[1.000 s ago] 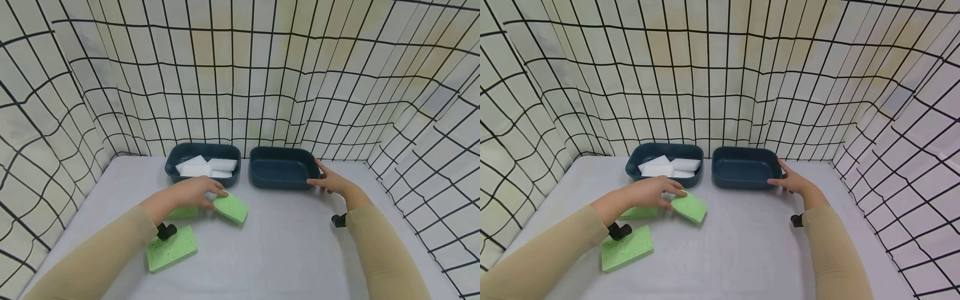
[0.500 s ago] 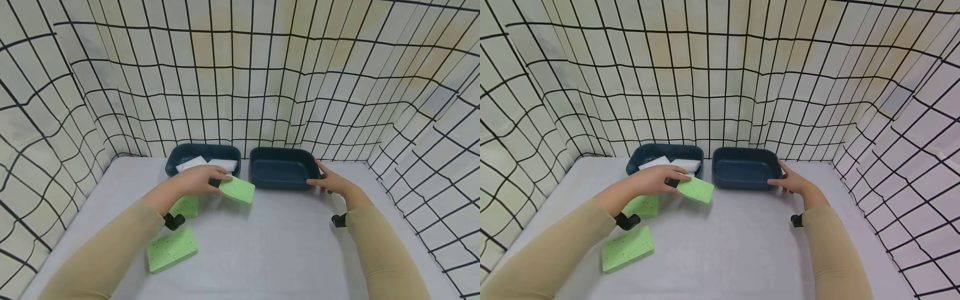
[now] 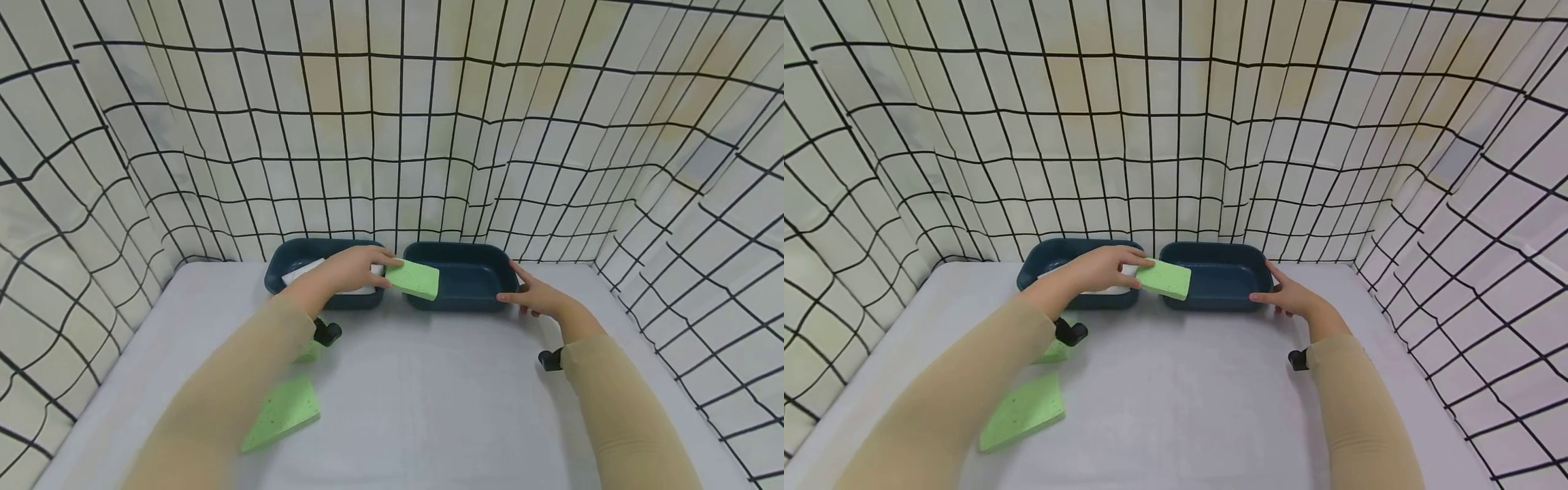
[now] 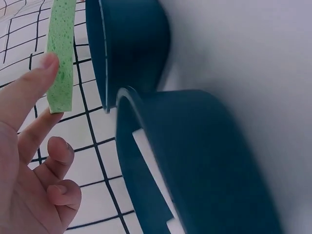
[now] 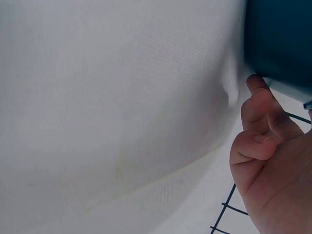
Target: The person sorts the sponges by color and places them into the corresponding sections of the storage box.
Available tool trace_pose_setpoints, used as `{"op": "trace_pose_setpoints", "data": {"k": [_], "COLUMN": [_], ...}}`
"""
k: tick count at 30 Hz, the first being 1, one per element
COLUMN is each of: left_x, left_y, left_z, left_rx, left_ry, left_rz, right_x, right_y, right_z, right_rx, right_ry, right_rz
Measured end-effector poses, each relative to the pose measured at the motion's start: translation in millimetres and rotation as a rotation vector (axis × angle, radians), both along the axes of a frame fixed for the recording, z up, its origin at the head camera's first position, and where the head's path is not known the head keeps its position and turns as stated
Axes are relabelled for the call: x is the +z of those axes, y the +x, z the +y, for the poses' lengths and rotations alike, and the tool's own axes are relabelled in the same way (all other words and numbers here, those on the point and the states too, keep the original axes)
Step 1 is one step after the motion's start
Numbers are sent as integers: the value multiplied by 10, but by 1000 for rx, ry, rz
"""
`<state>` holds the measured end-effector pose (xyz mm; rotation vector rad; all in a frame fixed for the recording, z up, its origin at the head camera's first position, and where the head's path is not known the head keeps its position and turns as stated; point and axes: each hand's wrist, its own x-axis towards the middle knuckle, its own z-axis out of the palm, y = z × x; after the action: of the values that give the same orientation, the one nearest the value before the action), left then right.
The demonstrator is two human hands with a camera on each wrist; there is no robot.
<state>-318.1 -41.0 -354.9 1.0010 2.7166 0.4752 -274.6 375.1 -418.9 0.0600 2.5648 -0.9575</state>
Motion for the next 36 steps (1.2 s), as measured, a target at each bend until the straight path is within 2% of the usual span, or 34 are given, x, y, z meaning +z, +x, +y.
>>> {"op": "trace_pose_setpoints", "data": {"k": [3, 7, 11, 15, 18, 22, 25, 29, 36], "left_x": [-6, 9, -24, -99, -128, -113, -71, -33, -86], "left_y": [-119, -209, -278, -340, -354, -344, -319, -291, -311], "left_z": [167, 381, 602, 808, 930, 1058, 1135, 1215, 1309], "left_rx": [37, 70, 62, 50, 56, 35, 20, 33, 37], "left_ry": [16, 33, 32, -27, -91, -170, -193, -209, -286], "left_rz": [-25, -82, -124, -140, -134, -89, -78, -92, -76], "right_x": [-5, -17, -13, 5, 17, 29, 26, 18, 0], "right_y": [-1, -24, -24, -6, 0, 8, 3, -18, -40], "right_z": [14, 25, 26, 14, 4, 1, -1, -2, 26], "right_rx": [-1, -1, -7, -12, -7, -6, -8, -12, -18], "right_ry": [-13, -22, -19, -26, -28, -19, -17, -26, -39], "right_rz": [1, 4, 6, 12, 21, 21, 14, 10, 3]}}
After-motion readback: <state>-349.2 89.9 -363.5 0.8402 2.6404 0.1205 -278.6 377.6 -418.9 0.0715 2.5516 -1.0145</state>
